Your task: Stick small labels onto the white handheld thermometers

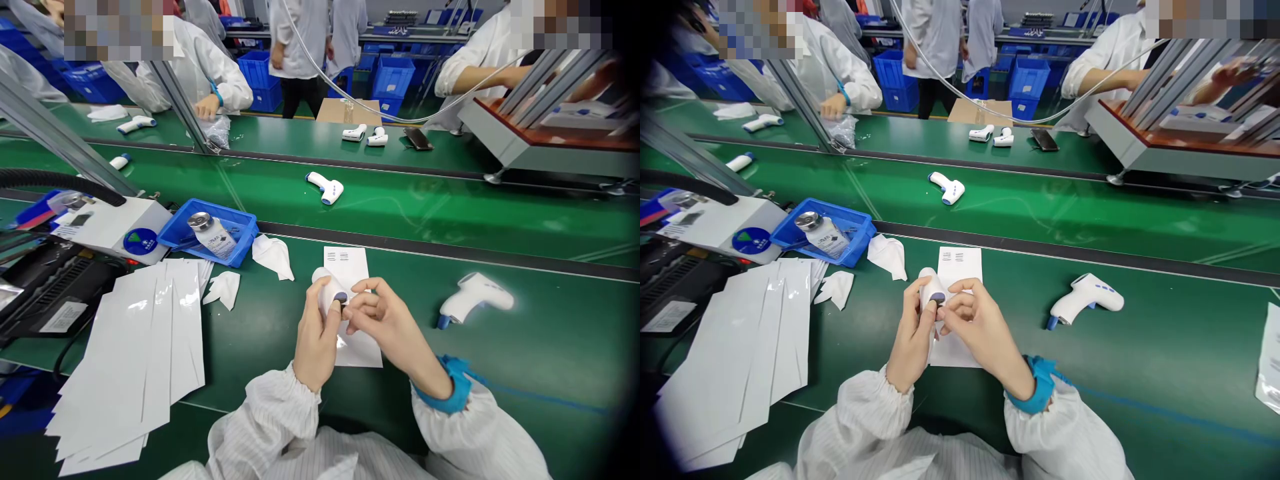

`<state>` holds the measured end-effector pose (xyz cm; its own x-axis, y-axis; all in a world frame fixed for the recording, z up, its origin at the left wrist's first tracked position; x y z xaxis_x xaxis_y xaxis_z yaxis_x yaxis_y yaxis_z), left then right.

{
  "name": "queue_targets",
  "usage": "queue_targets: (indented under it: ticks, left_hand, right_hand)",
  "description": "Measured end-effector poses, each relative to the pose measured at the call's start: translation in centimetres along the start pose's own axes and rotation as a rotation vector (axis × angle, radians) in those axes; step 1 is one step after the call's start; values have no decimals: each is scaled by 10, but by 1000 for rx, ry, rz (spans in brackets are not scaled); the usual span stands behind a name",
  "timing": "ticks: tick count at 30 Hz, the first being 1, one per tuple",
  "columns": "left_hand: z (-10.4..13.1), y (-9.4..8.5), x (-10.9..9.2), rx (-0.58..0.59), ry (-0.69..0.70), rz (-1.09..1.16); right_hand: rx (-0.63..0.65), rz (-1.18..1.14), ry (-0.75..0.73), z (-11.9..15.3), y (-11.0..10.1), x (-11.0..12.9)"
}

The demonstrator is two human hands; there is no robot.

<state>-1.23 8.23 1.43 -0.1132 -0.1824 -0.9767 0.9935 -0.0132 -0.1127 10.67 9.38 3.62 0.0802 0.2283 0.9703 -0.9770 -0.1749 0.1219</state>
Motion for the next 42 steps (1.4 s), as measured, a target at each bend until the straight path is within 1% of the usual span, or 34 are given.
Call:
queue_targets:
  ticks: [2,4,5,6,8,10,11,13,16,18,20,22,25,28,31,33,34,36,37,38,39,40,41,42]
  left_hand:
    - [0,5,8,73,-139,123]
    - [2,13,13,169,-272,260]
    - [3,17,13,216,-303,306]
    - [4,19,10,256,-300,328]
    - [5,20,1,297,-217,300]
    - [7,19,-8,306,-110,210]
    - [8,18,-11,301,-70,164]
    - [11,16,-14,293,-26,105]
    - [14,18,-16,307,0,93]
    - [15,18,-16,310,6,88]
    - [14,16,-17,294,17,69]
    - [12,13,-19,275,32,52]
    - [12,12,-20,283,28,72]
    - [12,12,-19,300,-17,106]
    - [12,11,-18,317,-65,121]
    - [11,12,-18,329,-80,146]
    - [10,11,-19,329,-86,168]
    - [7,9,-20,291,-95,229]
    - [5,6,-21,247,-93,266]
    - [3,2,-22,193,-87,308]
    - [0,-2,-22,138,-78,348]
    - [-3,-4,-22,95,-73,386]
    - [-7,-4,-21,75,-73,418]
    - [-12,-1,-19,77,-71,438]
  right_hand:
    - [-6,-103,14,-4,-5,-1]
    - [-74,-83,-70,-6,-13,6]
    - [-104,-30,-127,-6,-16,10]
    - [-112,40,-181,-6,-15,14]
    - [-64,178,-264,-7,-6,19]
    - [-2,241,-311,-8,3,22]
    - [8,244,-328,-9,5,24]
    - [-24,233,-353,-10,3,29]
    - [-107,236,-401,-10,-2,38]
    - [-119,244,-415,-9,-1,41]
    - [-63,249,-389,-9,6,37]
    - [27,246,-342,-8,15,31]
    - [145,239,-270,-4,23,23]
    - [236,228,-220,-3,24,23]
    - [303,180,-180,-5,21,28]
    - [315,121,-146,-8,17,28]
    - [289,80,-133,-9,13,27]
    - [170,-4,-110,-10,5,20]
    - [110,-32,-87,-8,3,14]
    - [80,-44,-51,-5,5,6]
    - [94,-41,-7,-2,11,-3]
    - [150,-21,39,2,22,-12]
    - [223,16,69,4,32,-19]
    - [282,69,69,4,39,-24]
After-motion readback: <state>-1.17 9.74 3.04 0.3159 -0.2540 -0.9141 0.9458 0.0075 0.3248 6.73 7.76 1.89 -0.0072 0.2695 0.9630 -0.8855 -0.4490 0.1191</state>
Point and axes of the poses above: each hand's wrist, its own z-axis away from the middle knuckle, its own y-axis out of the palm, x = y × z, the point moved 9 cm from there along -z, towards the middle knuckle, and after that the axes turned 4 degrees about -z, right-handed, at the moved point
